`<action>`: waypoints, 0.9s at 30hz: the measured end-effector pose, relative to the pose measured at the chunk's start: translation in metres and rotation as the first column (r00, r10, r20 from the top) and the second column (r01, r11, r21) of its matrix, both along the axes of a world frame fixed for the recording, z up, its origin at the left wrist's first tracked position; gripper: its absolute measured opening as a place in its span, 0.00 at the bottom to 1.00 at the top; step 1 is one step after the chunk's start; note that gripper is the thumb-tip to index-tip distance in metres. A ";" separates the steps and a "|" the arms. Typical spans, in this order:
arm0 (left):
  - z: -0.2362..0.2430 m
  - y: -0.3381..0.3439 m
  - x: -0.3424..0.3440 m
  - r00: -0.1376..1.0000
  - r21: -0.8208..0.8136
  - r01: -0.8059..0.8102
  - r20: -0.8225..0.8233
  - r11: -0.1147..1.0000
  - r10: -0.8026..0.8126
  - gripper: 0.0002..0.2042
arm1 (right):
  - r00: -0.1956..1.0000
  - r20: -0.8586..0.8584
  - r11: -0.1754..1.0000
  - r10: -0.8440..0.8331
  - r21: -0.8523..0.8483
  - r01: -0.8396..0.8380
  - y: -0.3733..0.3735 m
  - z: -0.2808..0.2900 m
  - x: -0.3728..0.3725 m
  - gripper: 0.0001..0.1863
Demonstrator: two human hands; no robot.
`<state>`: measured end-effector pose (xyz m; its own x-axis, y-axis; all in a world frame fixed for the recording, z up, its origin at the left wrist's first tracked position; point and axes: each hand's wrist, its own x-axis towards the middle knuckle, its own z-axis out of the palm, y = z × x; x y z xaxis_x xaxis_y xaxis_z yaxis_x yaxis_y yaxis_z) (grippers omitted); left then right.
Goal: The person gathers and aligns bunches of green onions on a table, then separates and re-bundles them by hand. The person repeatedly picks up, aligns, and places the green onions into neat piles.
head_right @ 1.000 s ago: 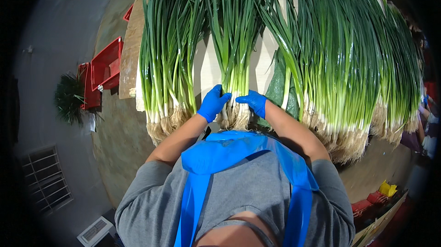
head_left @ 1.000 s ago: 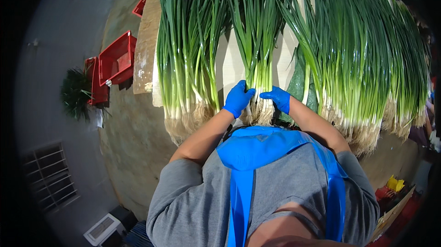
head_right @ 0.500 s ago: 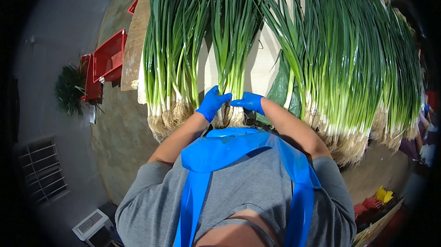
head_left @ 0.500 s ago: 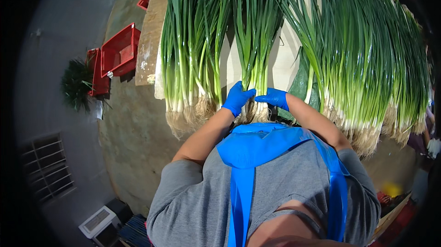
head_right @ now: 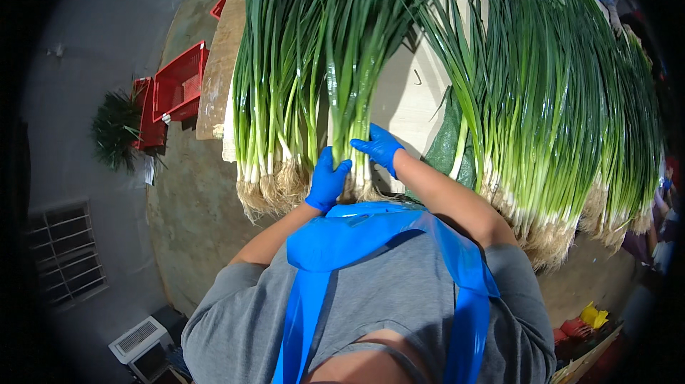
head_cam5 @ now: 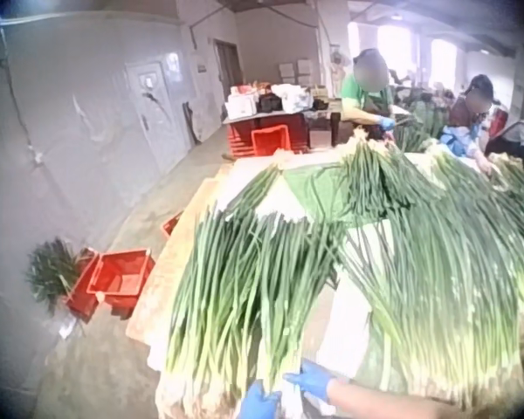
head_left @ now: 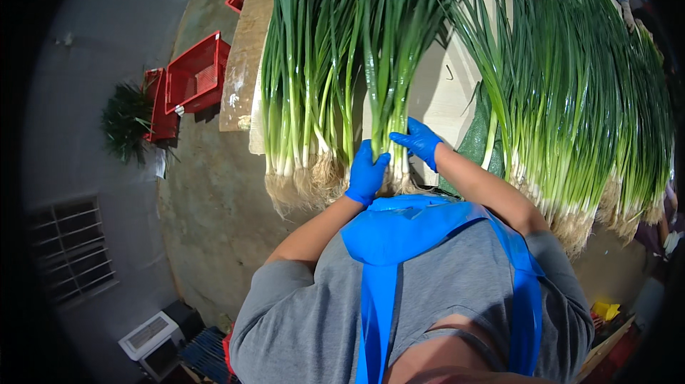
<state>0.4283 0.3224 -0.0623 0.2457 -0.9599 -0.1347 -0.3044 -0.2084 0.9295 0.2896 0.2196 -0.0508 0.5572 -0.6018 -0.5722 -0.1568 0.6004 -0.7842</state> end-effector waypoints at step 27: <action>0.034 -0.140 -0.002 0.066 0.219 0.444 0.959 0.869 -0.276 0.25 | 0.520 -0.741 0.867 -0.424 -0.499 -0.004 0.008 0.040 -0.197 0.26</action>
<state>0.4258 0.1828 -0.0285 -0.2898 -0.9571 0.0011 -0.9432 0.2854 -0.1702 0.0924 0.2278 -0.0110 -0.1965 -0.9083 -0.3694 -0.7541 0.3807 -0.5351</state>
